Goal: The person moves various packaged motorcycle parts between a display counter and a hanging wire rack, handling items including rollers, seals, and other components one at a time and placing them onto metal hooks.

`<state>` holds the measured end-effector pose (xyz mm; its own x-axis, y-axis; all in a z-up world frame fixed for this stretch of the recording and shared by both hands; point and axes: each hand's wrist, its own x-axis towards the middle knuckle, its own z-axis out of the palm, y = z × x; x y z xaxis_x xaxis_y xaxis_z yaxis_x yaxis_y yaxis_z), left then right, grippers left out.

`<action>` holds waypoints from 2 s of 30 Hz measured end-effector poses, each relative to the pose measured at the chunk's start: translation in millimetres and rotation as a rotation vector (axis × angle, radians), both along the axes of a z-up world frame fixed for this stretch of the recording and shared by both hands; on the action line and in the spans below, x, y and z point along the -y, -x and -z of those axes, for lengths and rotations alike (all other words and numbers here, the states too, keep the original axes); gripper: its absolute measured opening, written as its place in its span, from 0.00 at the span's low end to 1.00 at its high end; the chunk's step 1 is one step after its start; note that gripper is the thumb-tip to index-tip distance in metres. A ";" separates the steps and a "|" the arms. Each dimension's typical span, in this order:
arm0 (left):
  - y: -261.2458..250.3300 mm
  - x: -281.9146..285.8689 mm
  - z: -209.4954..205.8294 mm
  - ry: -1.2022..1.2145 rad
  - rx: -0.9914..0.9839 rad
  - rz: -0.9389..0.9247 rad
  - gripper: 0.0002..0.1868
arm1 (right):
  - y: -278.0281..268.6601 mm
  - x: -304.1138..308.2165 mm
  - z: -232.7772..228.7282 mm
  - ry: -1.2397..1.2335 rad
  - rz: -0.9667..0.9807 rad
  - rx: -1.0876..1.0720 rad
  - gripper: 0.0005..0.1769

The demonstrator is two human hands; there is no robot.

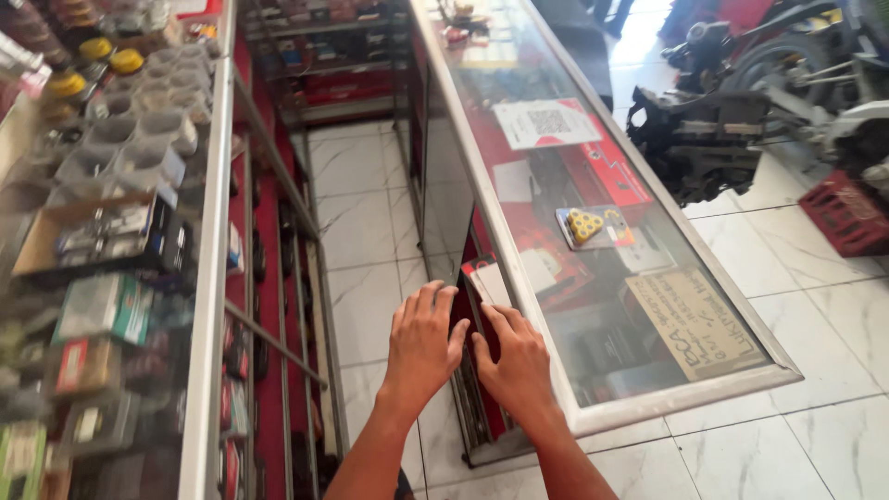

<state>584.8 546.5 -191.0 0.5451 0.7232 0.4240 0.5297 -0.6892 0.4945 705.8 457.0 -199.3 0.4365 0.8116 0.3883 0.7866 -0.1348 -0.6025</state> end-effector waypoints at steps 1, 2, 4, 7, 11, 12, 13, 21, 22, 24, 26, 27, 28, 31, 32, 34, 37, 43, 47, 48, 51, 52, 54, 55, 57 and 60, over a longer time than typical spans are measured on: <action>2.5 -10.7 -0.2 0.013 0.009 0.011 0.25 | 3.4 -8.8 -0.9 0.006 0.021 0.015 0.24; 4.9 -21.2 0.2 0.026 0.018 0.022 0.25 | 5.4 -18.7 -1.8 0.011 0.042 0.029 0.24; 13.2 -39.4 5.2 0.044 0.020 0.055 0.25 | 10.4 -36.9 -0.3 0.008 0.087 0.047 0.24; 21.5 -63.6 11.5 0.079 0.012 0.107 0.25 | 21.2 -59.5 2.0 0.025 0.145 0.033 0.24; 24.6 -90.9 19.8 0.149 0.005 0.165 0.25 | 32.2 -78.3 8.8 0.042 0.201 0.039 0.24; 25.9 -93.8 21.3 0.167 0.008 0.171 0.25 | 34.3 -80.0 10.2 0.059 0.216 0.037 0.24; 25.6 -99.6 21.6 0.175 0.013 0.174 0.24 | 34.0 -85.1 10.7 0.066 0.229 0.038 0.24; -0.5 -151.6 30.9 0.230 0.048 0.257 0.23 | 10.8 -122.8 19.2 0.012 0.362 0.065 0.22; -6.6 -157.6 32.4 0.233 0.062 0.278 0.23 | 5.5 -126.5 19.7 0.003 0.385 0.061 0.22; -23.5 -175.4 33.0 0.238 0.086 0.330 0.22 | -9.5 -141.4 18.4 -0.013 0.441 0.055 0.22; -38.6 -189.9 35.7 0.265 0.095 0.392 0.21 | -21.0 -152.9 18.6 -0.002 0.505 0.037 0.21; -46.6 -197.1 37.3 0.256 0.121 0.420 0.20 | -26.7 -158.4 19.2 0.001 0.524 0.008 0.21; -58.1 -206.2 38.5 0.248 0.147 0.447 0.19 | -35.3 -166.0 19.8 0.005 0.543 -0.022 0.20; -94.7 -220.2 34.1 0.233 0.200 0.506 0.15 | -56.3 -179.7 17.4 0.012 0.569 -0.022 0.21; -109.8 -225.7 25.8 0.222 0.217 0.525 0.14 | -63.8 -184.9 11.4 0.005 0.574 -0.003 0.22; -139.3 -231.1 12.6 0.212 0.208 0.593 0.13 | -75.2 -188.8 3.7 0.028 0.572 0.036 0.25; -180.9 -233.1 4.1 0.272 0.195 0.709 0.13 | -93.5 -188.5 0.3 0.054 0.622 0.039 0.29; -247.6 -216.0 17.8 0.473 0.144 0.851 0.21 | -128.2 -168.3 12.0 0.039 0.899 -0.099 0.27; -276.8 -204.7 35.9 0.616 0.056 0.861 0.35 | -139.7 -156.1 24.4 -0.077 1.010 -0.045 0.38; -283.3 -205.2 39.5 0.642 0.053 0.873 0.38 | -141.1 -156.7 26.6 -0.066 1.040 -0.110 0.42; -300.8 -202.9 52.4 0.676 0.036 0.910 0.44 | -146.2 -155.8 34.7 -0.040 1.114 -0.259 0.51; -304.0 -204.8 54.8 0.653 0.027 0.921 0.45 | -145.2 -157.8 37.0 -0.034 1.129 -0.275 0.51; -321.7 -205.8 53.7 0.656 -0.002 0.958 0.46 | -156.0 -157.8 39.0 -0.036 1.154 -0.259 0.51; -325.4 -209.3 53.7 0.689 -0.052 0.971 0.46 | -156.9 -159.8 41.4 -0.031 1.163 -0.256 0.51; -334.8 -213.7 53.0 0.710 -0.127 0.998 0.46 | -160.8 -163.5 44.6 -0.030 1.186 -0.230 0.50; -345.7 -218.2 62.7 0.672 -0.170 1.030 0.47 | -159.6 -171.6 48.9 -0.031 1.227 -0.205 0.49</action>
<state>930.5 764.6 -253.8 0.9996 -0.0280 0.0031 -0.0156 -0.4585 0.8885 865.5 628.6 -248.2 0.9546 -0.1830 0.2351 0.0424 -0.6978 -0.7151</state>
